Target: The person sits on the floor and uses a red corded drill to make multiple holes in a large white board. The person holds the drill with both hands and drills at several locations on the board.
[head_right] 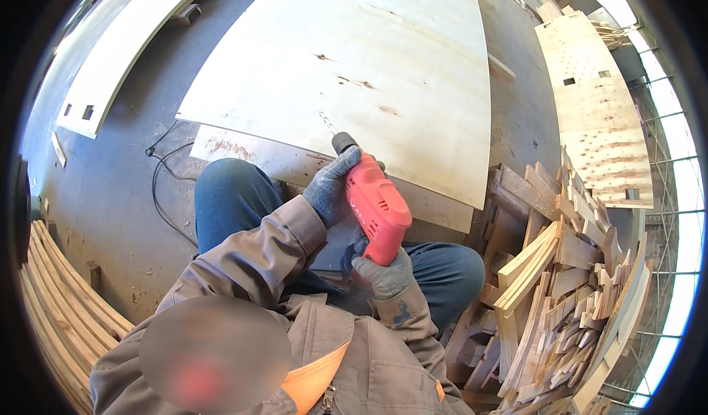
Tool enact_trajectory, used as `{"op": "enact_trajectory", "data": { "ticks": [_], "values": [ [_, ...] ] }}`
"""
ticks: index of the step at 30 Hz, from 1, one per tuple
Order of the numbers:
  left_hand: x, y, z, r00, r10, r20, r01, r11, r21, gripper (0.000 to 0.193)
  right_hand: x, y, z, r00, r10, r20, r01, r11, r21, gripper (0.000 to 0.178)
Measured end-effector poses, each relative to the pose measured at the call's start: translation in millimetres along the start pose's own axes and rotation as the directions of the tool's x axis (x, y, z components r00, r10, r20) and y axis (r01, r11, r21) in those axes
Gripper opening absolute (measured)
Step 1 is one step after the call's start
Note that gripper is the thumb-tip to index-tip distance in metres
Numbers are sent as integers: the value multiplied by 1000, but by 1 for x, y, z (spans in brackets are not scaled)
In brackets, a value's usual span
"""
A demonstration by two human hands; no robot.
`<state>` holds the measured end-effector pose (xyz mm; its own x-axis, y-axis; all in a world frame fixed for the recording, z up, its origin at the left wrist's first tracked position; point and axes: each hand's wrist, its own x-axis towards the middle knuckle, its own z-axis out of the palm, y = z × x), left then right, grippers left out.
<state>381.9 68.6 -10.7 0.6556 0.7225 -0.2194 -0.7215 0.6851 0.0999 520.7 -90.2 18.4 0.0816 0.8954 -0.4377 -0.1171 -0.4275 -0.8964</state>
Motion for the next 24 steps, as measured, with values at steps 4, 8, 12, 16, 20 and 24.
{"op": "enact_trajectory", "data": {
  "ticks": [4,8,12,16,20,24],
  "values": [
    [-2,-1,1,1000,6,-16,-6,1000,1,46,-1,-3,3,1000,-7,-7,6,999,-35,47],
    [-2,-2,-3,1000,-9,-10,9,1000,-7,48,-2,3,-1,1000,-12,10,13,998,-55,48],
    [-5,-1,4,999,-29,30,31,998,-53,50,-3,-4,6,997,-78,13,79,988,-130,44],
    [-8,1,13,997,-1,81,4,999,-35,52,-9,-19,13,994,-81,69,88,989,-116,47],
    [-6,-7,26,984,-102,144,102,995,7,53,-15,-23,8,967,-252,27,253,951,-176,52],
    [-2,-8,13,966,-194,170,183,980,76,61,-21,-22,1,948,-316,18,314,929,-196,53]
  ]
}}
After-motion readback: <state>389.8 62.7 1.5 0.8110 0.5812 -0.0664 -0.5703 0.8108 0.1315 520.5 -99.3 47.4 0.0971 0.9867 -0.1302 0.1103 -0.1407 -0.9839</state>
